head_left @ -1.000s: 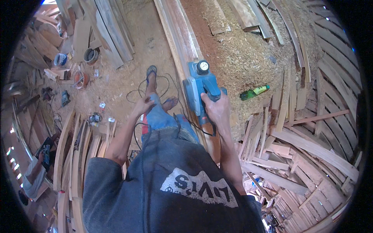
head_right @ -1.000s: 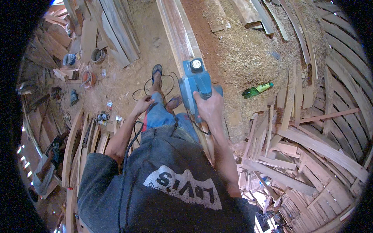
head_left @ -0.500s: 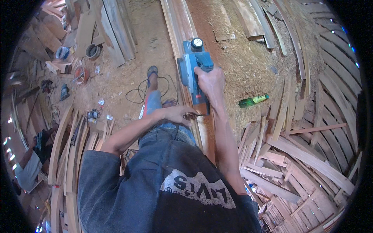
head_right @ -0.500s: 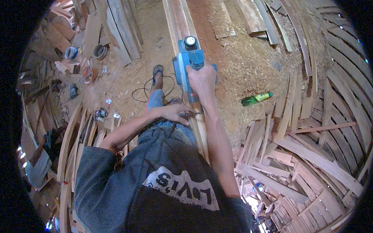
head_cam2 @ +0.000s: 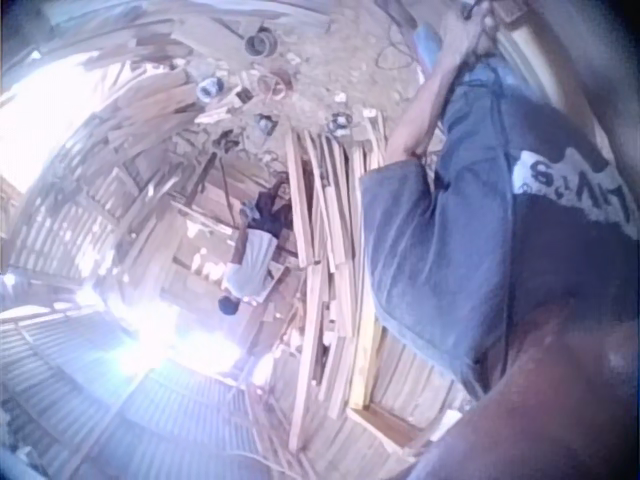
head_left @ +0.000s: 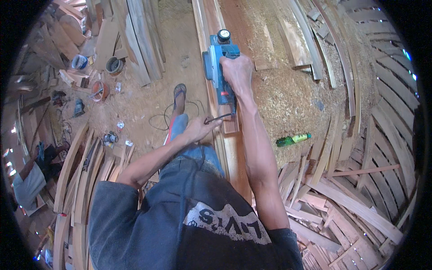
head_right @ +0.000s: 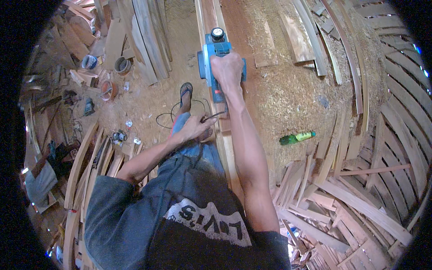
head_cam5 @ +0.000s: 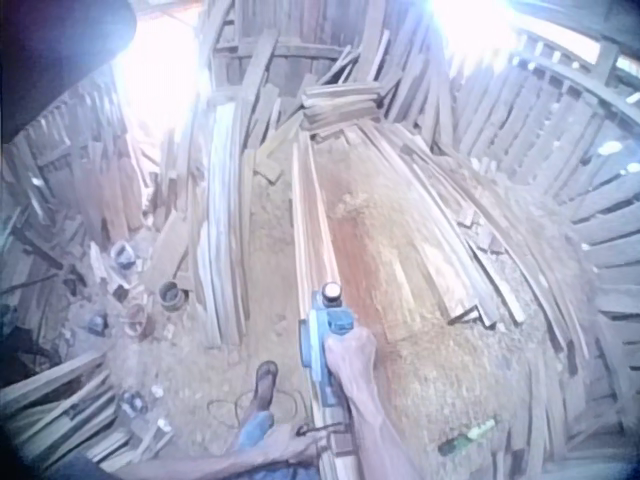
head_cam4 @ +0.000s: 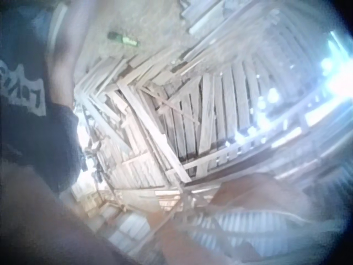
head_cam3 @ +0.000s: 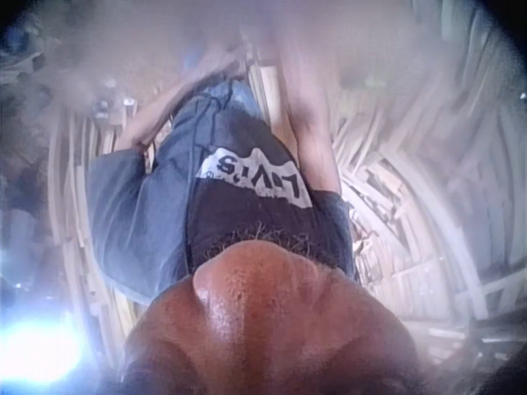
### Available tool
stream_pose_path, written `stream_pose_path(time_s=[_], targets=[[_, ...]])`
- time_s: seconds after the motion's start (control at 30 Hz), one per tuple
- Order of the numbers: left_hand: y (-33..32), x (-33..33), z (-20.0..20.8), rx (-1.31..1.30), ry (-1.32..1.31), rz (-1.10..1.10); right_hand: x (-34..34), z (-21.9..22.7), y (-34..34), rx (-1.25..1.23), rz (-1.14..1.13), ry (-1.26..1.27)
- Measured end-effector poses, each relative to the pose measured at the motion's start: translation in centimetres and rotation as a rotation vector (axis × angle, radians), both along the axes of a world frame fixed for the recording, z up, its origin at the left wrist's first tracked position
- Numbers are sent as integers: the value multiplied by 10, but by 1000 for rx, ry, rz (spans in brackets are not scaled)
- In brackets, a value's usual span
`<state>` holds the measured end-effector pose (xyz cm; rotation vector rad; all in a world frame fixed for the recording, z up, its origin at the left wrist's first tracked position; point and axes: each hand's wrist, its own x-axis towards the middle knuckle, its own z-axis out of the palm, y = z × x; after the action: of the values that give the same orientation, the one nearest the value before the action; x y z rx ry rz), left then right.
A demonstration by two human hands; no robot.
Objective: The person uses a circular saw to cut a long wooden plank into smaller sections on a cluttered workshop floor. After cutting, the person uses a handheld electric planer to smooth the surface of the cut wood pieces.
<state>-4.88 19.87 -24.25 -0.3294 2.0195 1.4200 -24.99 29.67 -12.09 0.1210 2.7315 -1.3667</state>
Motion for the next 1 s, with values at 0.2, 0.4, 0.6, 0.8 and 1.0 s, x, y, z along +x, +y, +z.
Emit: stream_pose_path(time_s=[0.2, 0.4, 0.6, 0.8, 1.0], targets=[[17, -69, 15, -26, 163, 118, -64, 16, -4, 40, -64, -14], [-13, -136, 24, -65, 189, 232, -148, -14, -61, 31, 5, -10], [-67, -214, -8, -3, 201, 142, -242, -28, -98, 24, -19, -32], [-141, -282, -31, 2, 260, 15, -337, -21, -118, 48, -9, -61], [-195, -346, -35, 100, 103, 45, -421, -19, -148, 51, -15, -44]])
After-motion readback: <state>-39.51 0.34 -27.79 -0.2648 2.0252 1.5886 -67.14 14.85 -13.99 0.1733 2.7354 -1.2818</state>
